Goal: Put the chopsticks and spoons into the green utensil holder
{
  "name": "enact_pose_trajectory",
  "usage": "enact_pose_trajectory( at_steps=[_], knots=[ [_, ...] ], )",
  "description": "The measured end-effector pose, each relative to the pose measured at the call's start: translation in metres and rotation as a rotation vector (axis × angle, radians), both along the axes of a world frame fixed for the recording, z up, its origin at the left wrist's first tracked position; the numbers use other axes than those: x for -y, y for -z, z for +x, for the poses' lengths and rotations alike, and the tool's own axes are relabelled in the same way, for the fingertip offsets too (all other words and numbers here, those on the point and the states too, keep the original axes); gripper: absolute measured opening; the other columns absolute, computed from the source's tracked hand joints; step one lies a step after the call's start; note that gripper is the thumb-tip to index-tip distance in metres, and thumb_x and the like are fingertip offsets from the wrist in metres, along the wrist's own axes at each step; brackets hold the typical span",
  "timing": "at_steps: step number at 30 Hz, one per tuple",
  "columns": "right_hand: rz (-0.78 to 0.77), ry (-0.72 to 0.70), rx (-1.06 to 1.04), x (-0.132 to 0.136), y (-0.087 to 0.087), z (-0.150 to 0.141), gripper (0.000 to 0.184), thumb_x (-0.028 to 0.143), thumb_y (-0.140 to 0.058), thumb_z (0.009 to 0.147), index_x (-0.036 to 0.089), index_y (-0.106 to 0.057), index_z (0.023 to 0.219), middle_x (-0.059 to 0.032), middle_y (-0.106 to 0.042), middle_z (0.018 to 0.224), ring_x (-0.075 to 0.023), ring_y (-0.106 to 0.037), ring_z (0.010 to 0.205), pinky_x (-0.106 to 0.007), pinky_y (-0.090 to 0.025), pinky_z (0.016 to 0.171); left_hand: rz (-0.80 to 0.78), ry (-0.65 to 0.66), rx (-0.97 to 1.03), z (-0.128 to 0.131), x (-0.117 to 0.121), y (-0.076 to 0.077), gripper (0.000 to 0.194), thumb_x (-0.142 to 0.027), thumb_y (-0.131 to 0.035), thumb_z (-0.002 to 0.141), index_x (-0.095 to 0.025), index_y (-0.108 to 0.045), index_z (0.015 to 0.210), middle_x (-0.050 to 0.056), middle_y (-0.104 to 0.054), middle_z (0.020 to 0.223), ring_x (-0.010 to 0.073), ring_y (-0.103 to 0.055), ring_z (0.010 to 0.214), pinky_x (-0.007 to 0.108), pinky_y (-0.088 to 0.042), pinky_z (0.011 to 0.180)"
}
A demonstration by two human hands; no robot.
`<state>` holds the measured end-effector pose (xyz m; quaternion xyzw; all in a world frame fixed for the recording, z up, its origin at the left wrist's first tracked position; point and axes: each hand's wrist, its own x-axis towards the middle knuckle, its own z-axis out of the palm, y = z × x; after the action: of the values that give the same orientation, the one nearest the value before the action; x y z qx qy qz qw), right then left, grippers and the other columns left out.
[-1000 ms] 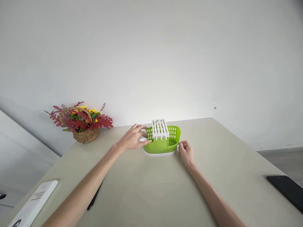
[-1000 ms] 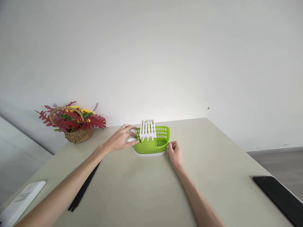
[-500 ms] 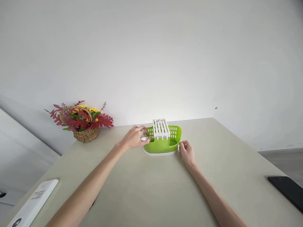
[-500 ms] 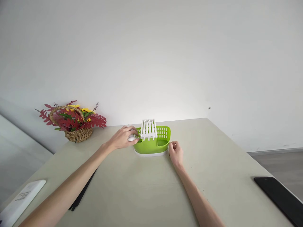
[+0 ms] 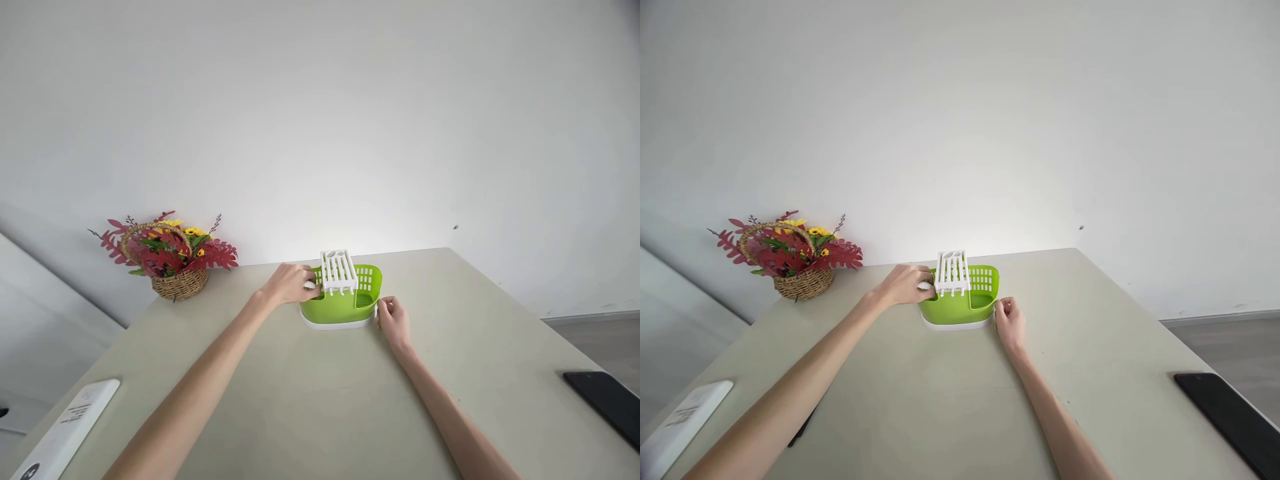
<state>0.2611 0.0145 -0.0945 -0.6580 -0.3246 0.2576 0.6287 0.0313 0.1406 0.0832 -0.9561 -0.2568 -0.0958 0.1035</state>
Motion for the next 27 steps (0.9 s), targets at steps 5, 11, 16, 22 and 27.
enact_pose_trajectory(
  at_steps=[5, 11, 16, 22, 27],
  knots=[
    [-0.002, -0.005, -0.001, 0.001, -0.001, 0.000, 0.023, 0.047, -0.056, 0.084, 0.025, -0.053, 0.077, 0.0069, -0.053, 0.051, -0.0157, -0.049, 0.047, -0.027, -0.037, 0.050, 0.038, -0.021, 0.081, 0.001, -0.005, 0.007, 0.032, -0.037, -0.054, 0.089, -0.024, -0.075, 0.069, 0.003, -0.075, 0.074, 0.0180, -0.065, 0.061, 0.029, -0.036, 0.054],
    [-0.004, -0.003, -0.001, 0.001, -0.002, -0.001, 0.023, 0.048, -0.055, 0.085, 0.026, -0.052, 0.077, 0.0078, -0.052, 0.052, -0.0160, -0.050, 0.047, -0.027, -0.038, 0.050, 0.130, -0.038, 0.233, 0.004, -0.010, 0.017, 0.038, -0.033, -0.052, 0.091, -0.021, -0.069, 0.059, 0.005, -0.069, 0.062, 0.0164, -0.059, 0.054, 0.028, -0.029, 0.050],
    [-0.007, -0.004, 0.011, 0.001, -0.002, 0.000, 0.023, 0.047, -0.055, 0.085, 0.026, -0.052, 0.078, 0.0076, -0.052, 0.053, -0.0156, -0.050, 0.048, -0.027, -0.039, 0.052, 0.230, -0.045, 0.364, 0.009, -0.014, 0.011, 0.035, -0.029, -0.053, 0.087, -0.019, -0.063, 0.055, 0.004, -0.065, 0.057, 0.0142, -0.054, 0.052, 0.028, -0.023, 0.049],
    [-0.009, -0.006, 0.009, 0.000, -0.001, 0.000, 0.024, 0.048, -0.056, 0.085, 0.025, -0.053, 0.078, 0.0074, -0.053, 0.054, -0.0154, -0.050, 0.049, -0.027, -0.038, 0.051, 0.304, -0.033, 0.457, 0.013, -0.021, -0.010, 0.032, -0.028, -0.056, 0.084, -0.019, -0.061, 0.054, 0.002, -0.065, 0.058, 0.0131, -0.051, 0.053, 0.027, -0.026, 0.050],
    [-0.012, -0.007, 0.006, 0.001, -0.002, 0.000, 0.024, 0.048, -0.056, 0.085, 0.025, -0.052, 0.077, 0.0077, -0.052, 0.053, -0.0155, -0.050, 0.048, -0.027, -0.039, 0.051, 0.369, 0.000, 0.543, 0.017, -0.027, -0.028, 0.035, -0.025, -0.055, 0.084, -0.019, -0.054, 0.050, 0.001, -0.062, 0.055, 0.0121, -0.048, 0.052, 0.027, -0.028, 0.050]
  ],
)
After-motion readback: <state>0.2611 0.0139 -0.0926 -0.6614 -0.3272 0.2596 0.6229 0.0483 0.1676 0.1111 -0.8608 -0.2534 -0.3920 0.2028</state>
